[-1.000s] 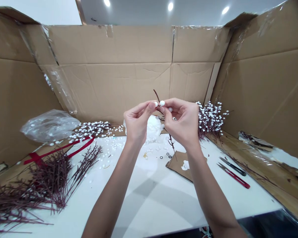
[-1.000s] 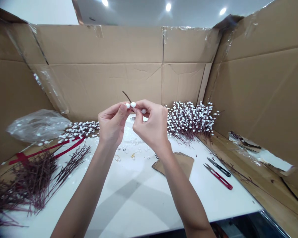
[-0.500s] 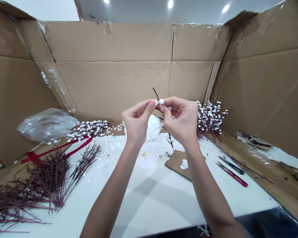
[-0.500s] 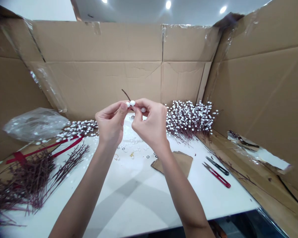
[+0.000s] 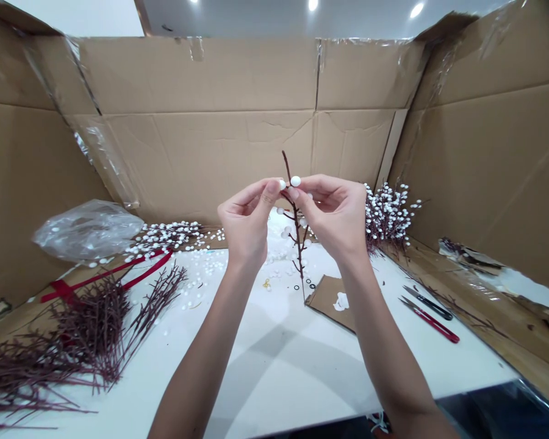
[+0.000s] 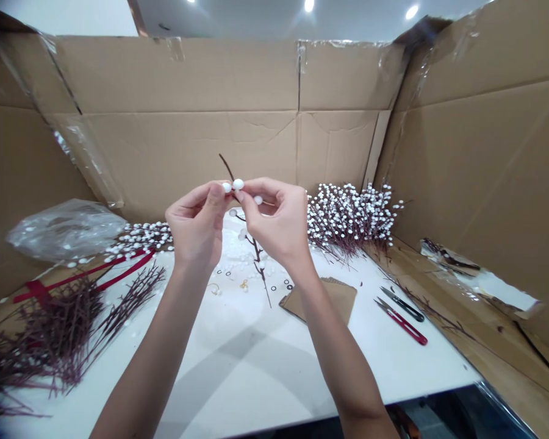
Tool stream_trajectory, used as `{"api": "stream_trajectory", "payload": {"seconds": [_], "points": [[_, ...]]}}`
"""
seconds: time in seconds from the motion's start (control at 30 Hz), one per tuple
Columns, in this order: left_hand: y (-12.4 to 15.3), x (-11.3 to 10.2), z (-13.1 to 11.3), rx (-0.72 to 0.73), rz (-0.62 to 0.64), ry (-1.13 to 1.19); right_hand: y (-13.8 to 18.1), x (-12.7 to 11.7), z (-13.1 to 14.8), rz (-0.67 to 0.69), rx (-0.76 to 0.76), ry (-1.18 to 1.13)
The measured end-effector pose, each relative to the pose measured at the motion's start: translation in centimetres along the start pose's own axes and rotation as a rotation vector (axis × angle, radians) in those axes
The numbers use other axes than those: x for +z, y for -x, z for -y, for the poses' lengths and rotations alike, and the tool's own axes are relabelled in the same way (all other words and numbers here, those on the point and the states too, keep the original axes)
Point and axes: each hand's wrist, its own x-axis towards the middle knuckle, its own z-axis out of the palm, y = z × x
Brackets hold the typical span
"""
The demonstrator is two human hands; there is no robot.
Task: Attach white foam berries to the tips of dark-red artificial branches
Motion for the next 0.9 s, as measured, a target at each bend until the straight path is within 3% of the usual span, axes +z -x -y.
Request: {"api": "stream_trajectory", "payload": {"seconds": [0.3, 0.9], "points": [[0.17, 0.21, -0.35, -0.02, -0.041, -0.012, 0.02, -0.11, 0.68, 0.037, 0.111, -0.064], [-0.22, -0.32, -0.59, -0.068, 0.083, -0.128, 0.19, -0.11, 0.32, -0.035, 0.067, 0.133]]}}
